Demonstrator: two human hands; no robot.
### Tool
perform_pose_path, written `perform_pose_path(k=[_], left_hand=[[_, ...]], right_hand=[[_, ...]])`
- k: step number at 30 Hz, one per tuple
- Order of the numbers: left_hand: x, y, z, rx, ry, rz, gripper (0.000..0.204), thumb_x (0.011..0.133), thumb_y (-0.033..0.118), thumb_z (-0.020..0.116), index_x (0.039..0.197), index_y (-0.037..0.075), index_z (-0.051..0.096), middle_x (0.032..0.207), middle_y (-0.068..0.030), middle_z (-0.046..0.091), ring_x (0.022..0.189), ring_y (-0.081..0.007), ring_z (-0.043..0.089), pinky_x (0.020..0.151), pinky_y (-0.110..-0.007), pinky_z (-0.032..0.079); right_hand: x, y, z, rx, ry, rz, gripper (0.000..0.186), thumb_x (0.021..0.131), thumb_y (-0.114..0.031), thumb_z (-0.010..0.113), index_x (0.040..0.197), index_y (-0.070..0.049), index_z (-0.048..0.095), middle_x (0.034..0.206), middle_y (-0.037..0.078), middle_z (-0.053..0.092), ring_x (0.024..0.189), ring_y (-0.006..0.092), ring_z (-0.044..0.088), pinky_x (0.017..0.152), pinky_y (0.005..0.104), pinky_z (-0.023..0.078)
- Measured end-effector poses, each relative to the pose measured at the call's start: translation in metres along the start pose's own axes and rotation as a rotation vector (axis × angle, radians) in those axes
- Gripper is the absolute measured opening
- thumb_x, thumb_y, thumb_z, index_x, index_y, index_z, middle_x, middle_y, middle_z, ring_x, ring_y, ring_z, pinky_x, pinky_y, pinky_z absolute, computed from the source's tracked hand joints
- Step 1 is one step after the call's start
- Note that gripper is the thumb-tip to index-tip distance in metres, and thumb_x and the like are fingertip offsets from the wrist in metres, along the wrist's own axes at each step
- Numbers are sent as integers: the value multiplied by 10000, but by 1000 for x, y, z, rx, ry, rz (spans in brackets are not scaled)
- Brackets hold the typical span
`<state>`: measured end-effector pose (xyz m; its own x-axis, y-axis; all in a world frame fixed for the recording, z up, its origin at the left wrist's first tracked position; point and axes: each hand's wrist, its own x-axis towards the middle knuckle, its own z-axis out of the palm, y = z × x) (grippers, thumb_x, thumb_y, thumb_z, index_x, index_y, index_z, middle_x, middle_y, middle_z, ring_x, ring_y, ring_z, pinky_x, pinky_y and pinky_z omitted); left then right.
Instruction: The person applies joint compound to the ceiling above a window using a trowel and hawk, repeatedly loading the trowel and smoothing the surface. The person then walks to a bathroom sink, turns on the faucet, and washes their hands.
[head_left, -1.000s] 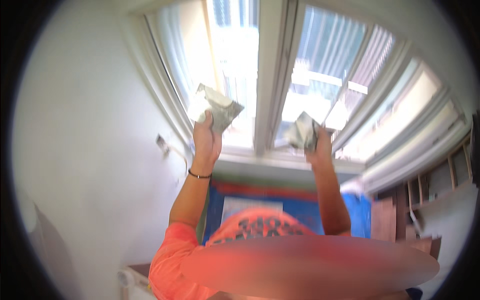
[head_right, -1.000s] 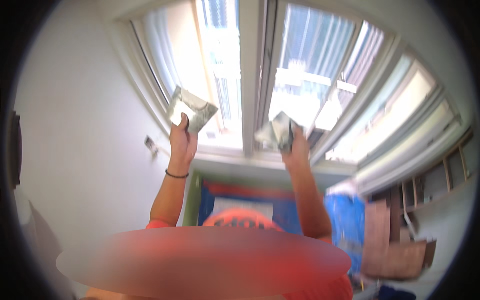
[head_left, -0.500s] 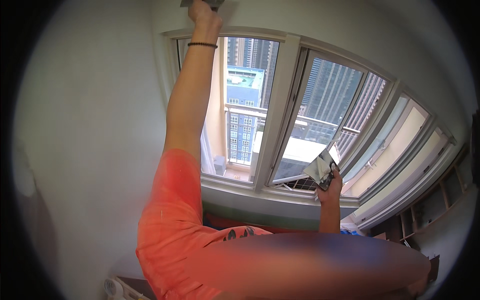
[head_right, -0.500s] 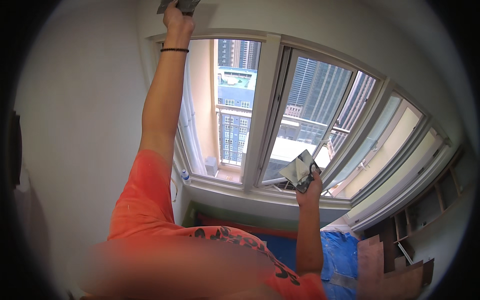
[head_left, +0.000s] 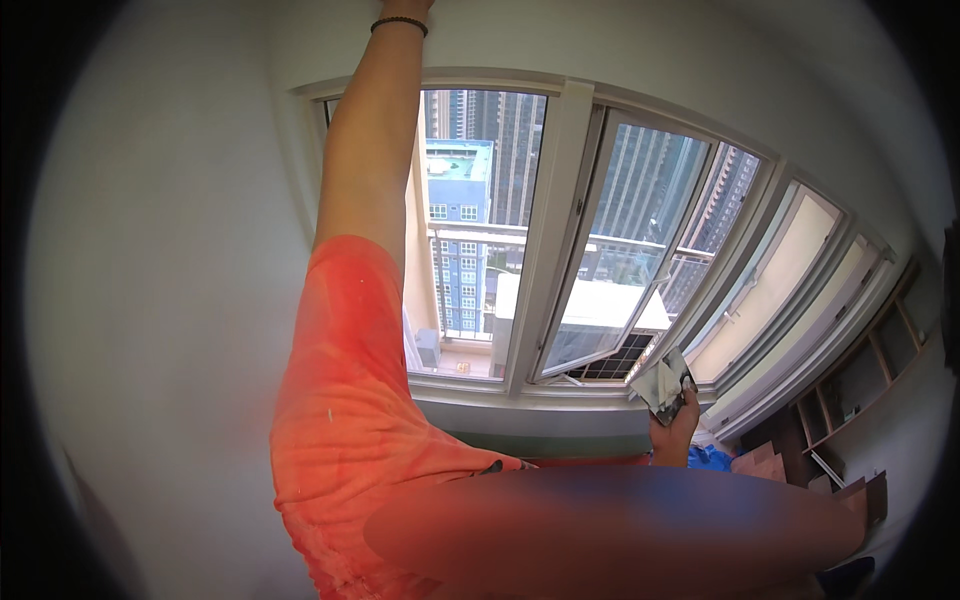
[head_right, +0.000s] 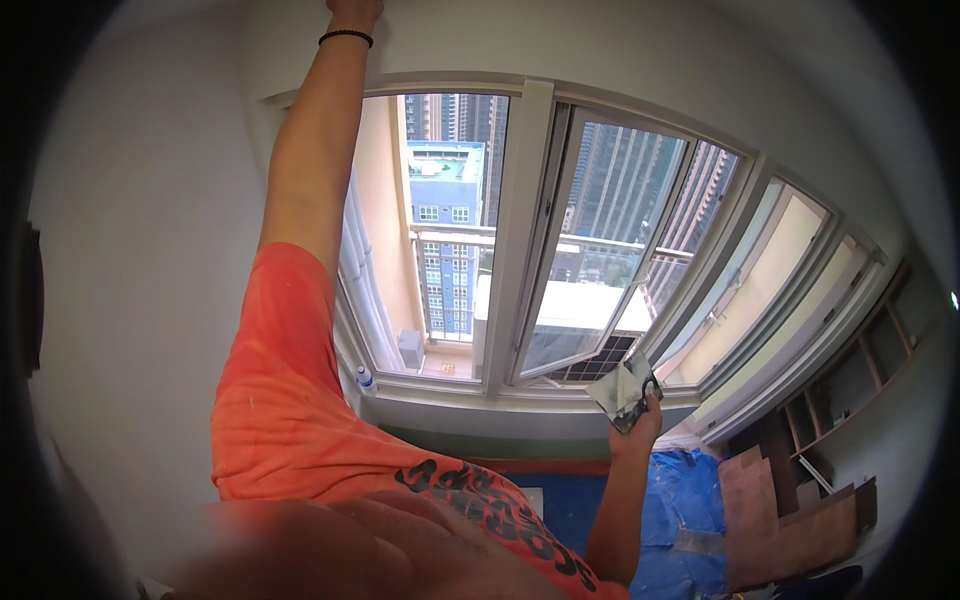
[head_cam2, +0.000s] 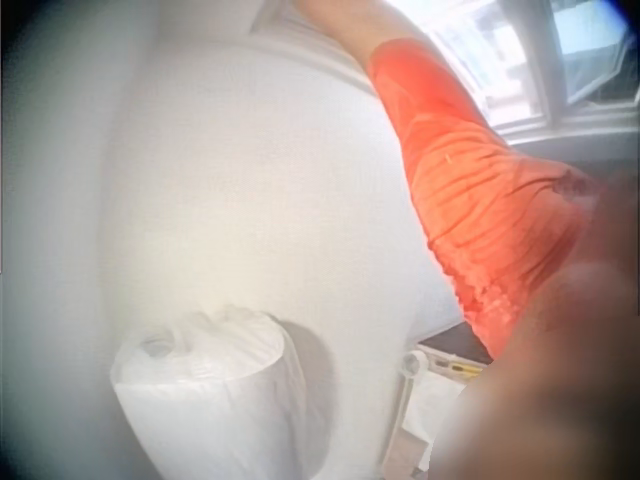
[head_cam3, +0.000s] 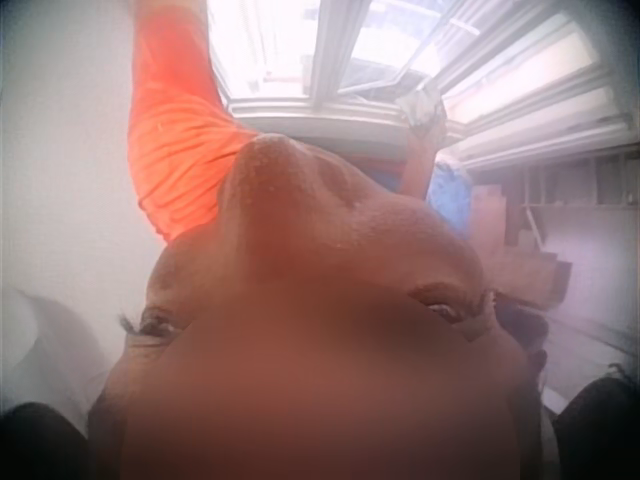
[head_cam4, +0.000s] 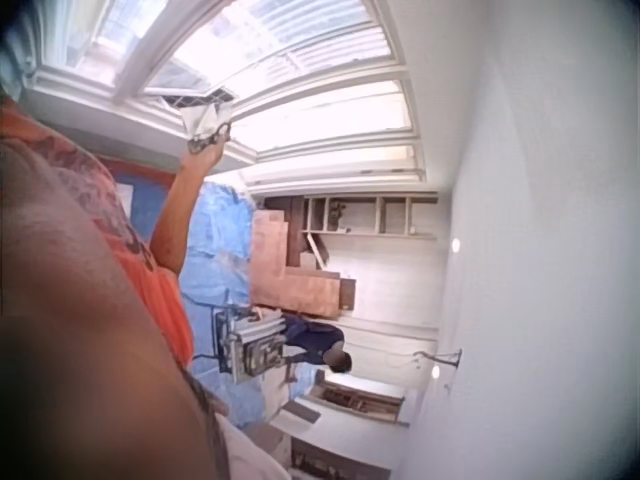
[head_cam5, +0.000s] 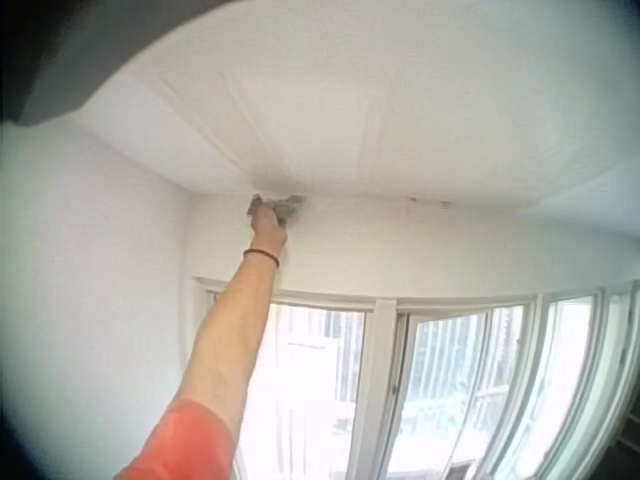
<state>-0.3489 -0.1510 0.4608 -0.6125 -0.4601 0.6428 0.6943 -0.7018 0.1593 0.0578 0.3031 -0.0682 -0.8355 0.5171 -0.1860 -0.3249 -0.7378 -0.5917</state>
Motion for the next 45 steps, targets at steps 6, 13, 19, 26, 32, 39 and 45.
perform_pose_path(k=[6, 13, 19, 26, 32, 39, 45], left_hand=[[-8, 0, 22, 107, 100, -15, 241, 990, 36, 460, 1194, 29, 587, 969, -75, 640, 746, -168, 581, 598, -303, 456], [-18, 17, 49, 180, -5, 1, 223, 984, 29, 448, 1151, -29, 584, 924, -85, 620, 717, -178, 546, 594, -312, 444], [-6, 30, 57, 186, 133, -37, 155, 972, 35, 505, 1045, -1, 638, 970, -131, 658, 771, -214, 600, 628, -338, 492], [11, 91, 63, 451, -206, 202, 197, 1001, 71, 482, 1122, -18, 610, 996, -153, 668, 877, -255, 663, 705, -362, 575], [-132, 173, 112, 166, -65, 280, 253, 1004, 19, 434, 1205, -65, 562, 1066, -190, 655, 937, -274, 661, 775, -376, 587], [-89, 89, 16, 97, 50, 172, 266, 1027, 87, 421, 1243, -27, 528, 1157, -158, 617, 874, -284, 622, 804, -419, 504], [-46, 40, 27, 96, 55, 4, 260, 1050, 167, 390, 1184, -8, 527, 1138, -167, 601, 897, -268, 585, 791, -431, 476]], right_hand=[[5, 7, -11, 31, -2, -12, 411, 1070, -240, 313, 1388, -52, 493, 1405, 135, 570, 1286, 311, 570, 1092, 494, 472], [10, 12, -13, 39, 37, -13, 420, 1067, -229, 298, 1399, -50, 484, 1402, 143, 568, 1291, 325, 565, 1094, 513, 468], [4, 9, -12, 33, 12, -27, 430, 1067, -224, 308, 1419, -36, 468, 1401, 158, 566, 1285, 328, 569, 1100, 505, 465], [14, 8, -5, 64, -90, 68, 408, 1066, -233, 341, 1388, -45, 504, 1359, 137, 603, 1231, 304, 610, 1047, 472, 506], [36, 11, -8, 44, -153, 134, 399, 1061, -232, 360, 1361, -32, 531, 1359, 158, 606, 1224, 319, 618, 1068, 476, 495], [40, 23, -9, 22, -116, 164, 403, 1059, -220, 352, 1381, -38, 509, 1355, 152, 607, 1234, 320, 611, 1065, 485, 496], [36, 22, -14, 70, -89, 84, 410, 1059, -213, 350, 1397, -27, 486, 1368, 156, 594, 1246, 325, 599, 1078, 495, 483]])
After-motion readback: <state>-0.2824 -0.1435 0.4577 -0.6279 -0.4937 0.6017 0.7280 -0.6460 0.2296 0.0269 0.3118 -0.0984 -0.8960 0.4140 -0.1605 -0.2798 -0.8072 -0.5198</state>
